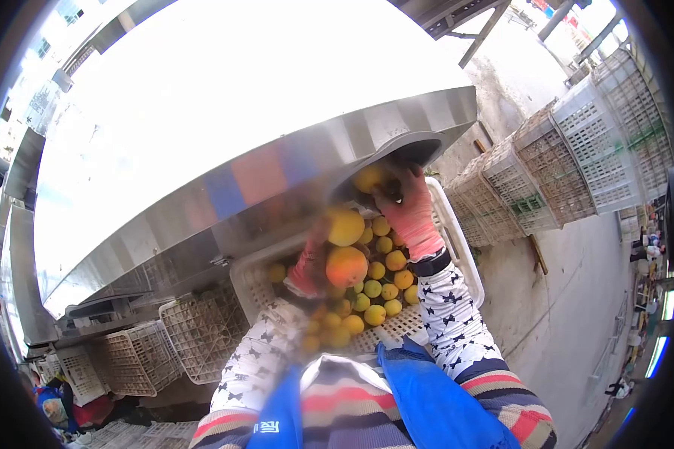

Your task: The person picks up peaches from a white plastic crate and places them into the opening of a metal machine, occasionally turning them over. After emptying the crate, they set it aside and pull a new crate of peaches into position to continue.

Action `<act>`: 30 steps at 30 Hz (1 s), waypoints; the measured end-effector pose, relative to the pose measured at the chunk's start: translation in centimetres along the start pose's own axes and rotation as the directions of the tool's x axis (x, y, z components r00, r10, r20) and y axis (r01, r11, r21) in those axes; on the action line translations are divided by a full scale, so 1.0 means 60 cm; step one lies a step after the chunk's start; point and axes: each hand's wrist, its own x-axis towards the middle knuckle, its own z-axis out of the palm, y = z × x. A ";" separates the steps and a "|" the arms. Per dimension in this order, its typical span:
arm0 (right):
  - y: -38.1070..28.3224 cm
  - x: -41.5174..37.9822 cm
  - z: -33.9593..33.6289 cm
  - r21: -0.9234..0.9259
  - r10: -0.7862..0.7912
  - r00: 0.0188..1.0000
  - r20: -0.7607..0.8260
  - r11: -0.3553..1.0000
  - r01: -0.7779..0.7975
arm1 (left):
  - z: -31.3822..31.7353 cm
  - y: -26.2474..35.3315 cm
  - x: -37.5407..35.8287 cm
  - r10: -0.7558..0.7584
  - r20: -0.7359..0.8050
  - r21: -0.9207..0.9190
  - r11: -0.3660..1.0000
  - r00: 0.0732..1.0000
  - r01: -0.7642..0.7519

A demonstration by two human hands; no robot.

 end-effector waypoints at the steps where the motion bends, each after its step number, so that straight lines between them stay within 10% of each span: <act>1: 0.001 0.004 -0.001 0.106 0.121 0.992 0.019 0.987 -0.123 | -0.012 -0.002 -0.004 -0.025 0.000 -0.025 0.999 1.000 0.025; 5: 0.000 0.023 0.021 -0.257 -0.017 1.000 0.008 0.966 0.018 | -0.017 -0.012 -0.029 -0.066 -0.032 -0.075 0.995 0.997 0.063; 10: -0.022 -0.004 0.008 -0.254 -0.175 0.984 -0.042 0.954 0.159 | -0.003 -0.002 -0.045 -0.008 -0.056 -0.019 1.000 0.998 0.007; 21: -0.033 0.037 0.042 -0.322 0.115 0.991 0.063 0.943 -0.088 | 0.004 0.001 -0.055 -0.061 -0.190 0.055 0.996 0.980 0.072; 24: -0.012 0.062 0.021 -0.394 -0.232 0.971 0.059 0.888 0.236 | 0.025 0.002 -0.048 0.049 -0.246 0.117 0.993 0.968 -0.021; 27: -0.045 -0.005 -0.038 0.231 0.002 0.995 0.103 0.973 -0.026 | 0.011 -0.002 -0.040 0.036 0.004 -0.018 0.999 0.999 -0.036; 30: -0.052 -0.069 -0.057 0.406 -0.007 0.908 0.419 0.896 -0.181 | 0.067 0.022 -0.038 0.035 0.038 -0.208 0.978 0.999 -0.026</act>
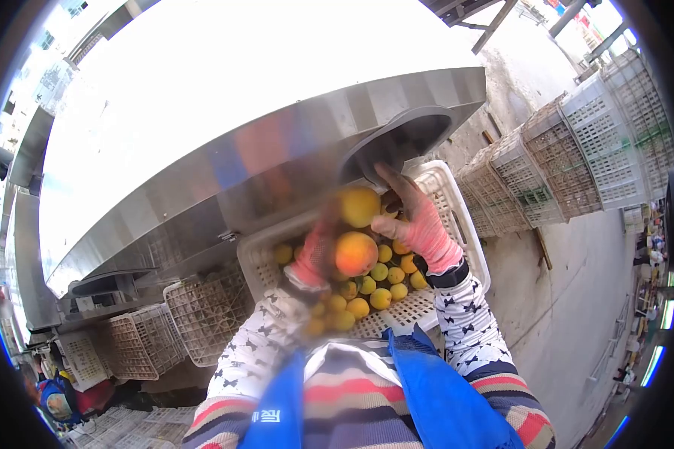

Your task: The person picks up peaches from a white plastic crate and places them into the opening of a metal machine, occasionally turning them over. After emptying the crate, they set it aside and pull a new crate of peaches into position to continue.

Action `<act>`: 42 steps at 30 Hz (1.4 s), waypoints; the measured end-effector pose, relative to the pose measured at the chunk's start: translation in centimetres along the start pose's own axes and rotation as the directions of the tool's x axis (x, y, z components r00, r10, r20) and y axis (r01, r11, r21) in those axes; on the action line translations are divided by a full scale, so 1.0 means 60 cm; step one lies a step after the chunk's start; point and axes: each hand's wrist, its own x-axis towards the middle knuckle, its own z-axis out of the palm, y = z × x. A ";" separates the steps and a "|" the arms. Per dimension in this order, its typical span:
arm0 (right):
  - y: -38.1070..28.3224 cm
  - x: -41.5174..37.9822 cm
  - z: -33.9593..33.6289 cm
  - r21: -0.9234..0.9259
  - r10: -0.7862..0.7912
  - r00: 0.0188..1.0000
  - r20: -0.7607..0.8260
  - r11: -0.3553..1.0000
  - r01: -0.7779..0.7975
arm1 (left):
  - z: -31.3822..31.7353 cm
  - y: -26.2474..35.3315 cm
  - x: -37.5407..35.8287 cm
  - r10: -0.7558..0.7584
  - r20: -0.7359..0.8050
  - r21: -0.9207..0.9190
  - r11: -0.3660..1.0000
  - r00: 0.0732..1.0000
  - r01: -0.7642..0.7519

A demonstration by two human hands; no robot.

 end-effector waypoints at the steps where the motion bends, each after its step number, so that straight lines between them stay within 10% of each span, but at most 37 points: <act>1: 0.009 -0.009 0.003 -0.015 0.019 1.000 -0.011 1.000 -0.019 | 0.003 0.002 -0.002 0.009 -0.025 0.111 0.994 1.000 -0.006; 3: 0.025 -0.016 0.009 -0.048 0.053 0.998 -0.034 0.997 -0.054 | 0.007 0.007 -0.001 0.038 -0.068 0.329 0.944 0.997 -0.014; 6: 0.004 -0.021 0.050 0.469 0.088 0.983 -0.161 0.883 -0.002 | -0.014 -0.014 -0.001 0.368 0.040 0.808 0.535 0.929 -0.247; 11: 0.002 0.005 0.040 0.103 0.038 0.944 -0.327 0.995 -0.005 | -0.003 -0.019 0.007 0.352 -0.044 0.702 0.677 0.935 -0.222; 15: 0.024 0.074 0.026 -0.585 -0.173 0.906 -0.386 0.806 -0.095 | -0.040 -0.028 0.008 0.152 -0.299 0.112 0.986 0.942 -0.123; 16: 0.041 0.103 0.027 -0.711 -0.227 0.892 -0.391 0.690 -0.135 | -0.051 -0.028 0.007 0.303 -0.182 0.518 0.838 0.935 -0.170; 18: 0.075 0.151 0.048 -0.804 -0.328 0.861 -0.389 0.577 -0.144 | -0.069 -0.032 -0.003 0.377 0.169 0.964 0.128 0.911 -0.232; 22: 0.055 0.116 0.011 -0.709 -0.501 0.815 -0.291 0.685 0.168 | -0.061 -0.030 0.011 0.367 -0.035 0.944 0.318 0.930 -0.090; 23: 0.043 0.076 0.017 -0.553 -0.382 0.870 -0.311 0.817 0.162 | -0.051 -0.024 0.007 0.354 0.006 0.956 0.271 0.935 -0.109; 26: 0.035 -0.007 0.035 -0.310 -0.069 0.980 -0.185 0.951 0.008 | -0.054 -0.034 0.021 0.326 -0.145 0.668 0.728 0.934 -0.151; 28: 0.034 -0.026 0.041 -0.324 -0.048 0.993 -0.104 0.946 0.012 | -0.048 -0.037 0.019 0.319 -0.135 0.636 0.754 0.938 -0.165; 30: 0.022 -0.034 0.042 -0.406 -0.206 0.976 -0.063 0.899 0.164 | -0.012 -0.019 0.005 0.328 0.081 0.922 0.334 0.941 -0.196; 33: -0.007 -0.019 0.010 -0.596 -0.221 0.918 0.329 0.705 0.384 | 0.012 -0.022 0.022 -0.029 -0.041 0.082 0.996 0.999 0.032; 36: -0.029 -0.003 -0.003 -0.523 -0.032 0.988 0.154 0.846 0.109 | 0.022 0.001 0.017 -0.159 -0.194 0.347 0.912 0.968 0.219; 37: -0.001 0.007 -0.003 -0.471 -0.188 0.980 -0.059 0.871 0.138 | 0.009 0.000 0.018 -0.120 -0.204 0.284 0.942 0.972 0.176; 42: 0.031 0.076 0.032 -0.693 -0.206 0.906 -0.370 0.711 -0.122 | -0.085 -0.037 -0.009 0.026 -0.517 0.344 0.921 0.856 0.180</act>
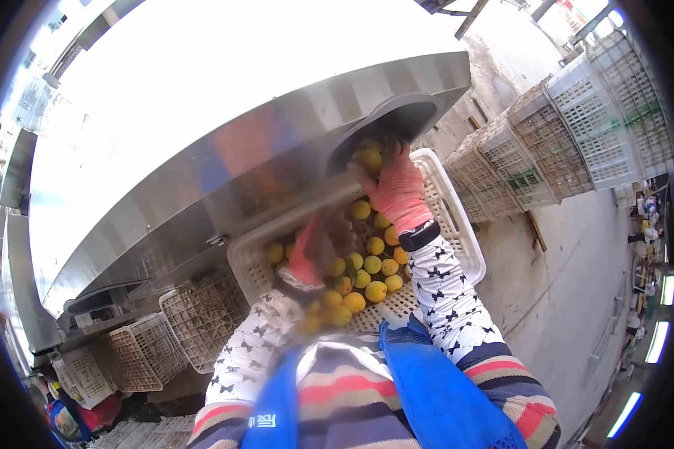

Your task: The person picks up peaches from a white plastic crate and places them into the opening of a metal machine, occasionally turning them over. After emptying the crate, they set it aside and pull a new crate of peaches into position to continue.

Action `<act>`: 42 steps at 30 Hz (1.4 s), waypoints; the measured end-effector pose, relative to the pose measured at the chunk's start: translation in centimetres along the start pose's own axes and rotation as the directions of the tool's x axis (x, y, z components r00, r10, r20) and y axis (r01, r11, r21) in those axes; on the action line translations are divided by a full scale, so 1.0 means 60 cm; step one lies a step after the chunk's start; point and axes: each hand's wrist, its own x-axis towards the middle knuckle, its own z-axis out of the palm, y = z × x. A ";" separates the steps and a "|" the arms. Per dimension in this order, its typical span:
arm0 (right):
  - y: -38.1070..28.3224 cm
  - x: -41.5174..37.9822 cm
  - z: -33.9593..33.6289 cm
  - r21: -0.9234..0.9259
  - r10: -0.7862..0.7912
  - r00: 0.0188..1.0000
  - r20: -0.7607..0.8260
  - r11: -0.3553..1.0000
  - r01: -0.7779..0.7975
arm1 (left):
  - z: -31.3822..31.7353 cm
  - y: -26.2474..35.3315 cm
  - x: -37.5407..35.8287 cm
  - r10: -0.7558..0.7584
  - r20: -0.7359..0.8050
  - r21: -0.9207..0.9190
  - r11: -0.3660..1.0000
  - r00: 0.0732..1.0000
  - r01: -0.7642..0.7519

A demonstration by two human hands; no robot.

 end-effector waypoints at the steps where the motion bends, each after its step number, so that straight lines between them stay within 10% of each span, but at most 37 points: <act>1: -0.004 0.001 -0.002 0.022 0.045 0.999 0.004 0.999 -0.045 | -0.016 -0.008 0.000 -0.020 0.014 -0.011 1.000 1.000 0.020; 6: -0.001 -0.024 0.023 0.114 0.112 0.985 -0.128 0.989 -0.098 | -0.118 -0.084 -0.003 -0.182 0.098 -0.099 0.976 0.978 0.191; 11: -0.036 0.061 0.081 -0.085 0.307 0.949 -0.076 0.946 -0.313 | -0.278 -0.258 0.105 0.014 0.008 0.249 0.968 1.000 -0.015; 15: -0.003 0.042 -0.003 0.556 0.046 0.994 -0.101 0.831 0.018 | -0.249 -0.261 0.157 0.262 -0.003 0.572 0.792 0.965 -0.214; 17: 0.038 -0.008 -0.020 0.386 0.090 0.942 -0.325 0.922 0.045 | -0.192 -0.216 0.148 0.305 0.005 0.767 0.610 0.952 -0.200; 19: 0.093 -0.062 -0.013 0.660 0.410 0.912 -0.031 0.693 -0.289 | -0.154 -0.197 0.165 0.242 0.038 0.924 0.361 0.970 -0.126; 22: 0.229 -0.171 0.115 0.440 0.495 0.832 0.251 0.707 -0.554 | -0.136 -0.210 0.220 0.150 0.098 0.993 0.051 0.984 -0.107; 25: 0.265 -0.204 0.219 -0.031 0.263 0.893 0.364 0.962 -0.271 | -0.148 -0.251 0.259 0.243 0.094 0.995 -0.046 0.965 -0.085; 27: 0.269 -0.192 0.291 -0.074 0.324 0.797 0.509 0.939 -0.335 | -0.120 -0.271 0.257 0.250 -0.044 0.986 -0.147 0.967 0.083; 30: 0.314 -0.207 0.399 -0.010 0.225 0.810 0.542 0.965 -0.262 | -0.124 -0.326 0.262 0.523 0.216 0.937 -0.349 0.825 -0.024; 33: 0.293 -0.182 0.351 -0.033 0.266 0.716 0.646 0.946 -0.322 | -0.138 -0.341 0.255 0.456 0.292 0.852 -0.524 0.841 -0.012; 38: 0.245 -0.131 0.191 0.012 0.303 0.676 0.672 0.908 -0.420 | -0.157 -0.285 0.346 0.005 0.113 0.986 -0.126 0.994 -0.112; 42: 0.209 -0.151 0.083 0.445 0.363 0.744 0.561 0.625 -0.641 | -0.152 -0.230 0.323 -0.258 0.313 0.803 0.586 0.914 -0.109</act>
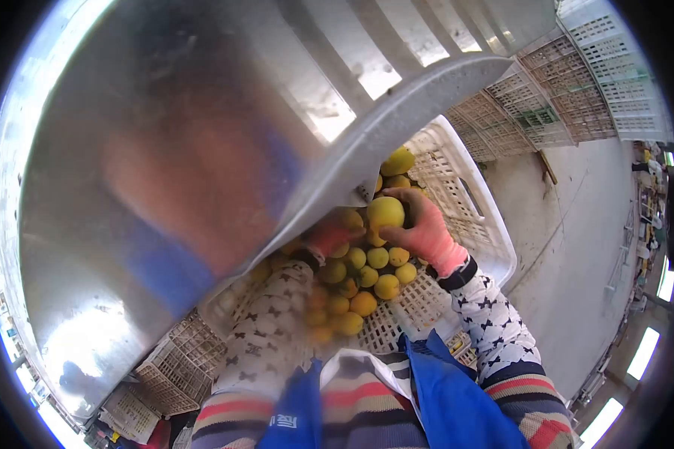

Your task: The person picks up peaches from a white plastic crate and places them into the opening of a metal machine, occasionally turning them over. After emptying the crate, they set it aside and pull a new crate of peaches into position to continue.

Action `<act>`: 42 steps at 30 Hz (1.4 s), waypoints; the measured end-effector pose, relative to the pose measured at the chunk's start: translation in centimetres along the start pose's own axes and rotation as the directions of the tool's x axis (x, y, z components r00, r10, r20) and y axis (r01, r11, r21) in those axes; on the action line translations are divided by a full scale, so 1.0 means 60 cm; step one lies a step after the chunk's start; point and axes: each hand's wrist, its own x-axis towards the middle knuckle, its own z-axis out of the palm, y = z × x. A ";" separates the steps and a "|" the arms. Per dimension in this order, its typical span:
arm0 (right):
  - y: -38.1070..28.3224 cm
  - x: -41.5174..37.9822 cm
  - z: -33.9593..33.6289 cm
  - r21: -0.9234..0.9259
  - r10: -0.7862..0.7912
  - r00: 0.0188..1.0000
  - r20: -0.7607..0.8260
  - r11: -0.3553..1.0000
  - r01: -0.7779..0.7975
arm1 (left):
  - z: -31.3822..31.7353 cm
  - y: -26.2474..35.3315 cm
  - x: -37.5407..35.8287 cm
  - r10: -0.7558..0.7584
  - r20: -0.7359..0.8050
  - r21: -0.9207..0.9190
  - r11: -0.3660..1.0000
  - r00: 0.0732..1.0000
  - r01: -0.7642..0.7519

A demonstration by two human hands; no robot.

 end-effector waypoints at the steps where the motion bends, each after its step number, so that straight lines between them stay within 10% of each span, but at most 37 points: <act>1: -0.022 -0.020 -0.004 0.175 -0.031 0.998 -0.063 0.984 0.041 | 0.008 0.002 -0.009 0.054 0.089 0.073 0.996 0.995 -0.060; 3: -0.095 -0.053 -0.010 0.365 -0.116 0.977 -0.179 0.914 0.176 | 0.036 -0.002 -0.047 0.121 0.275 0.205 0.962 0.954 -0.181; 7: -0.183 -0.022 0.020 -0.095 -0.498 0.801 -0.333 0.863 0.497 | 0.075 0.030 -0.054 -0.312 0.404 0.634 0.773 0.860 -0.018; 10: -0.216 -0.002 0.049 -0.571 -0.629 0.734 -0.256 0.711 0.410 | 0.101 -0.033 -0.005 -0.519 0.446 0.776 0.630 0.729 -0.025; 17: -0.228 0.008 0.086 -0.634 -0.640 0.681 -0.357 0.701 0.326 | 0.094 0.067 -0.062 -0.488 0.471 0.871 0.388 0.735 -0.301; 19: -0.275 0.054 0.109 -0.551 -0.373 0.864 -0.339 0.823 0.139 | 0.092 0.094 -0.074 -0.460 0.478 0.873 0.343 0.748 -0.347; 21: -0.282 0.072 0.086 -0.535 -0.539 0.748 -0.387 0.792 0.294 | 0.082 0.119 -0.075 -0.443 0.487 0.866 0.354 0.753 -0.352; 22: -0.273 0.071 0.066 -0.580 -0.785 0.465 -0.410 0.617 0.531 | 0.074 0.126 -0.067 -0.442 0.494 0.858 0.384 0.748 -0.340; 25: -0.211 0.015 0.002 -0.069 -0.436 0.678 -0.592 0.866 0.496 | 0.042 0.103 -0.062 -0.388 0.489 0.703 0.705 0.781 -0.090; 29: 0.029 0.063 -0.028 -0.278 -0.158 0.863 -0.480 0.960 0.022 | 0.020 0.083 -0.106 -0.165 0.423 0.110 0.985 0.891 0.130; 32: 0.106 0.135 0.006 -0.632 -0.118 0.888 -0.444 0.744 -0.217 | 0.023 0.140 -0.153 -0.158 0.356 -0.233 0.939 0.921 0.251; 33: 0.122 0.156 0.017 -0.695 -0.083 0.888 -0.452 0.658 -0.292 | 0.021 0.138 -0.164 0.011 0.337 -0.161 0.986 0.941 0.046; 37: 0.149 0.195 0.027 -0.675 0.045 0.910 -0.412 0.655 -0.338 | 0.022 0.211 -0.220 -0.116 0.297 -0.599 0.750 0.948 0.279; 40: 0.071 0.146 -0.002 -0.519 0.111 0.954 -0.277 0.819 -0.246 | 0.031 0.207 -0.243 -0.048 0.183 -0.802 0.571 0.982 0.177; 42: 0.050 0.089 -0.019 -0.279 -0.131 0.980 -0.149 0.956 0.086 | 0.024 0.215 -0.258 0.132 0.133 -0.873 0.485 0.982 0.053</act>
